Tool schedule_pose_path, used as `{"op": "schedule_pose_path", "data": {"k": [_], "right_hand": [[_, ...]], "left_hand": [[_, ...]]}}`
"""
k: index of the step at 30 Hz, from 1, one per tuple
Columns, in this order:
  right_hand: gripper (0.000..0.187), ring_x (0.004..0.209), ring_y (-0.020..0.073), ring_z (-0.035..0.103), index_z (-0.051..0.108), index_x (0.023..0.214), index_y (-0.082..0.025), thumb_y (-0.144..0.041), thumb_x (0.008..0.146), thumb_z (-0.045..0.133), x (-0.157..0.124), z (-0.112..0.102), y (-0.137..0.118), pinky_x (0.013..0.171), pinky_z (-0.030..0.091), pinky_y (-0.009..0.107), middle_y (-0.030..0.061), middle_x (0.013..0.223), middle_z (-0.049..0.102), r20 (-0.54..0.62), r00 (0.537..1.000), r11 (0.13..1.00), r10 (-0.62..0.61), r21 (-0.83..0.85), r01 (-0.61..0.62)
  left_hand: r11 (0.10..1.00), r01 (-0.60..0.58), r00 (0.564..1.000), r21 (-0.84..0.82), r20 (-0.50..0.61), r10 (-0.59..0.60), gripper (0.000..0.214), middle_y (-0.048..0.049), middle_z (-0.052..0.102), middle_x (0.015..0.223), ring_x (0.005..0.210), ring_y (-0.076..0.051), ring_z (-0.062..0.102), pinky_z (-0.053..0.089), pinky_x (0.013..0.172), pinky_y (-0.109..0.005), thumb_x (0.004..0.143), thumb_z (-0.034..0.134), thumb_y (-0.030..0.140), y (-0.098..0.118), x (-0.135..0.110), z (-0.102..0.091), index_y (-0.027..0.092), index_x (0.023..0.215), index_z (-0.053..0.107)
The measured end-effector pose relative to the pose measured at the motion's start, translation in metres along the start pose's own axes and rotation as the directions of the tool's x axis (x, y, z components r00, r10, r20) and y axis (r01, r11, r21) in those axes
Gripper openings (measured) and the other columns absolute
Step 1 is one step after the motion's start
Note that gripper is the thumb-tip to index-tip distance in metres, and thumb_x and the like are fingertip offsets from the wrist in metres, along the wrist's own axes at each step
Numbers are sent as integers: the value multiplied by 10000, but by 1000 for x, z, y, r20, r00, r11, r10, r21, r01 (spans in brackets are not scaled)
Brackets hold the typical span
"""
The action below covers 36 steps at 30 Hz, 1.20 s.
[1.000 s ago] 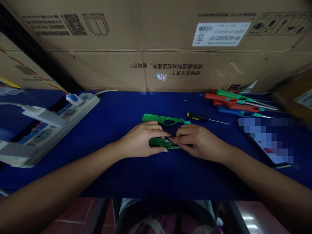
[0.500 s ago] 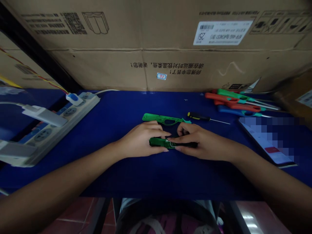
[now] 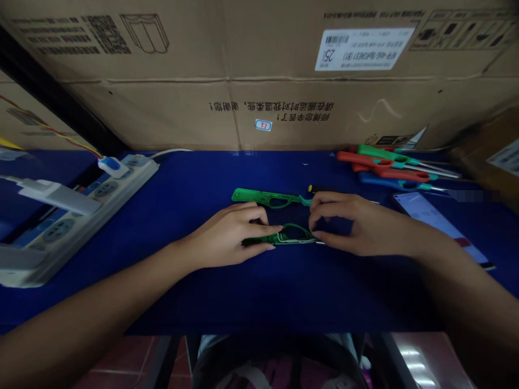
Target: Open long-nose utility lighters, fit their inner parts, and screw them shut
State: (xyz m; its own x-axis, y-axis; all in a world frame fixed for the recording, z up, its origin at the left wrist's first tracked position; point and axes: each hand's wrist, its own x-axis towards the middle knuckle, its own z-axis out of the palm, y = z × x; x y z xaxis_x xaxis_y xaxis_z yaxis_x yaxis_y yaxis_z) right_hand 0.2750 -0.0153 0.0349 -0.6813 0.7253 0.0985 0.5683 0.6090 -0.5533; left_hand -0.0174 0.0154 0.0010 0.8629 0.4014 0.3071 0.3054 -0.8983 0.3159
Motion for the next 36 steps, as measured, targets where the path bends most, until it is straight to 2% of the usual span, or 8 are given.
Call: {"op": "schedule_pose_path", "data": {"k": [3,5,10,15,20,26,32,36], "right_hand": [[208,815,172,625,662,996,-237,-383,857,711,-7,-6,3,720,474,291,13,962,682,141,976,986,164,1,-166],[203,769,166,618,660,959,-231,-410,868,691,-10,-8,5,674,457,286,8,924,690,225,944,970,240,-4,-245],[148,748,160,624,662,914,-228,-362,929,600,-10,-9,6,661,445,285,6,902,706,292,915,958,279,-17,-287],[126,777,163,654,692,943,-238,-346,921,630,-6,-10,5,686,457,280,-2,907,726,257,931,963,258,6,-268],[52,762,151,656,698,844,-221,-251,885,685,-4,-8,6,705,455,267,-10,839,718,247,948,976,202,26,-215],[90,745,142,641,670,801,-212,-180,885,667,-3,-5,4,699,439,260,-15,811,690,228,961,986,160,14,-167],[147,769,158,595,628,828,-211,-155,948,565,-5,1,1,705,403,290,1,845,630,220,970,986,103,-149,-71],[160,782,170,588,611,833,-219,-140,950,535,-9,1,-2,703,388,301,3,857,624,207,967,971,146,-215,-101]], "left_hand": [[999,-19,1000,44,17,18,311,-50,672,1020,946,-191,637,544,833,-339,987,632,322,1,0,-1,241,1280,700],[998,-14,999,68,34,12,311,-51,671,1038,965,-193,634,544,840,-344,995,619,327,2,-1,-1,238,1284,695],[996,12,998,92,54,-17,328,-51,668,1080,994,-197,629,540,857,-350,998,612,325,3,-2,-3,251,1310,679],[996,18,998,83,53,-23,293,-49,669,1101,980,-185,634,534,844,-321,989,628,339,2,-2,-4,272,1262,712],[997,23,998,76,49,-27,302,-42,671,1104,965,-184,631,532,832,-323,985,633,344,1,-2,-3,300,1275,706],[996,25,998,83,56,-30,327,-41,667,1115,956,-183,625,537,826,-330,994,617,351,1,-3,-3,300,1310,686],[994,45,997,100,64,-52,341,-43,663,1131,959,-184,628,545,812,-328,995,614,350,3,-3,-4,302,1327,675],[995,77,994,68,71,-82,354,-38,662,1126,938,-171,634,547,794,-308,975,648,346,3,-2,-5,297,1324,678]]}}
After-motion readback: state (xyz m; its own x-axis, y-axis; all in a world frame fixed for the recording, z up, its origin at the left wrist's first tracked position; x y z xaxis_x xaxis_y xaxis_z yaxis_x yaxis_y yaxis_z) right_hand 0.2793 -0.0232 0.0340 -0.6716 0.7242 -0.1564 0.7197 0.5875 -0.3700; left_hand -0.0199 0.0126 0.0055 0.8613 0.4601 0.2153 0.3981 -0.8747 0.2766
